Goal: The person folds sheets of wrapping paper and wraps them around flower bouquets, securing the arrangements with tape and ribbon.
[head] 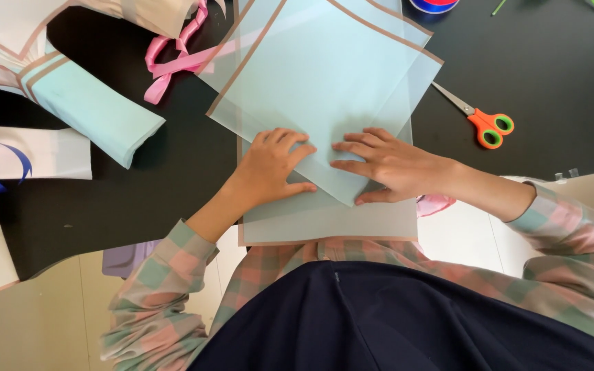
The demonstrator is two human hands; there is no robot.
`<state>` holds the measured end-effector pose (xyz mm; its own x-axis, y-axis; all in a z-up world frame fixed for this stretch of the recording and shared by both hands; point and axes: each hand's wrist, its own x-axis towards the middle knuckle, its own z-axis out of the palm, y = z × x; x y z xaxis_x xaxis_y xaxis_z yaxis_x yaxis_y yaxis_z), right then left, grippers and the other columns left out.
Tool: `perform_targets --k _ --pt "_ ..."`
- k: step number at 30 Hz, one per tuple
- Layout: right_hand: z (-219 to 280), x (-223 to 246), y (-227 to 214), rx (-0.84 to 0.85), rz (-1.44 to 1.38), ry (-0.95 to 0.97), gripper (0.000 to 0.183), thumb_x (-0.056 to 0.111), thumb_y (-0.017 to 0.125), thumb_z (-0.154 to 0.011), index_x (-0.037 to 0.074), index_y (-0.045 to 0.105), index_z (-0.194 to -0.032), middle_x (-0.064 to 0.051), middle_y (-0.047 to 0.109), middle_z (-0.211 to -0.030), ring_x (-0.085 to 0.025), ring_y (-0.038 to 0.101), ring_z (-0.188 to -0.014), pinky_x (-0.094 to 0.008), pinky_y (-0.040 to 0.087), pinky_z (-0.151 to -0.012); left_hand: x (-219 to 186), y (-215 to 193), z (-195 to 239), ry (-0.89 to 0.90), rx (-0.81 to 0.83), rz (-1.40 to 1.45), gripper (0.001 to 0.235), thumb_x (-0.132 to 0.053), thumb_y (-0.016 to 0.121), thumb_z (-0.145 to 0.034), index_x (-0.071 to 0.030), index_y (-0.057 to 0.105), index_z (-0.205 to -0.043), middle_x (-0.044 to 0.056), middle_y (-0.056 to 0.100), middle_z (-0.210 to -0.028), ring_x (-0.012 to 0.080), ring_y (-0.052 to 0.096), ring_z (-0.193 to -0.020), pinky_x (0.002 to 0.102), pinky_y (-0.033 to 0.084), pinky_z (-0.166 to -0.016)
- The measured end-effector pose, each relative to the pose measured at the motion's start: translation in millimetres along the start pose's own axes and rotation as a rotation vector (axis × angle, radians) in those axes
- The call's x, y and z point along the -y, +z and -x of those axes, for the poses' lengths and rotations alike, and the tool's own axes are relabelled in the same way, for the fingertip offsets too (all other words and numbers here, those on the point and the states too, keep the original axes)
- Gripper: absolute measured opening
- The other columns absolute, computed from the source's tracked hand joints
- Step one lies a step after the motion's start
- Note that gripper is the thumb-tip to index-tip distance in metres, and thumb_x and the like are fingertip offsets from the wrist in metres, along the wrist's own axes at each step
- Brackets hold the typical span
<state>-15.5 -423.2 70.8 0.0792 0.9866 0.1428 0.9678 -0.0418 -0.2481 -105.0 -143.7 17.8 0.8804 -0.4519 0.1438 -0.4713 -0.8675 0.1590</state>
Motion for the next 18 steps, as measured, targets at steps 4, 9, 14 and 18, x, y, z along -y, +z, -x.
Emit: perform_targets --k 4,9,14,18 --pt "3 -10 13 -0.086 0.067 -0.081 0.05 0.042 0.069 -0.093 0.007 0.066 -0.127 -0.017 0.061 -0.127 -0.04 0.057 -0.124 -0.054 0.045 -0.101 -2 3 0 0.056 -0.044 0.067 0.066 -0.075 0.061 -0.087 -0.021 0.063 -0.123 0.002 0.058 -0.127 0.0226 0.054 -0.127 0.048 0.044 -0.108" --pt "5 -15 26 -0.229 0.08 -0.127 0.03 0.032 0.064 -0.1 0.008 0.071 -0.117 -0.011 0.069 -0.114 -0.031 0.068 -0.109 -0.045 0.055 -0.089 -3 5 -1 0.071 -0.062 0.099 0.063 -0.073 0.062 -0.088 -0.02 0.064 -0.123 0.001 0.059 -0.126 0.023 0.056 -0.126 0.049 0.045 -0.108" --pt "-1 -4 23 -0.248 0.008 -0.068 0.043 0.045 0.068 -0.096 0.008 0.072 -0.117 -0.011 0.073 -0.11 -0.031 0.07 -0.109 -0.044 0.057 -0.084 -4 4 -2 0.065 -0.095 0.081 0.067 -0.077 0.063 -0.085 -0.021 0.065 -0.121 0.0 0.06 -0.124 0.0224 0.057 -0.123 0.05 0.046 -0.106" --pt "-1 -6 10 -0.183 -0.185 -0.037 0.07 0.069 0.052 -0.093 0.005 0.074 -0.11 -0.02 0.074 -0.11 -0.04 0.07 -0.111 -0.051 0.056 -0.088 -7 -3 0 0.061 -0.09 0.074 0.078 -0.086 0.063 -0.077 -0.022 0.065 -0.122 -0.001 0.059 -0.124 0.0212 0.056 -0.123 0.051 0.045 -0.107"
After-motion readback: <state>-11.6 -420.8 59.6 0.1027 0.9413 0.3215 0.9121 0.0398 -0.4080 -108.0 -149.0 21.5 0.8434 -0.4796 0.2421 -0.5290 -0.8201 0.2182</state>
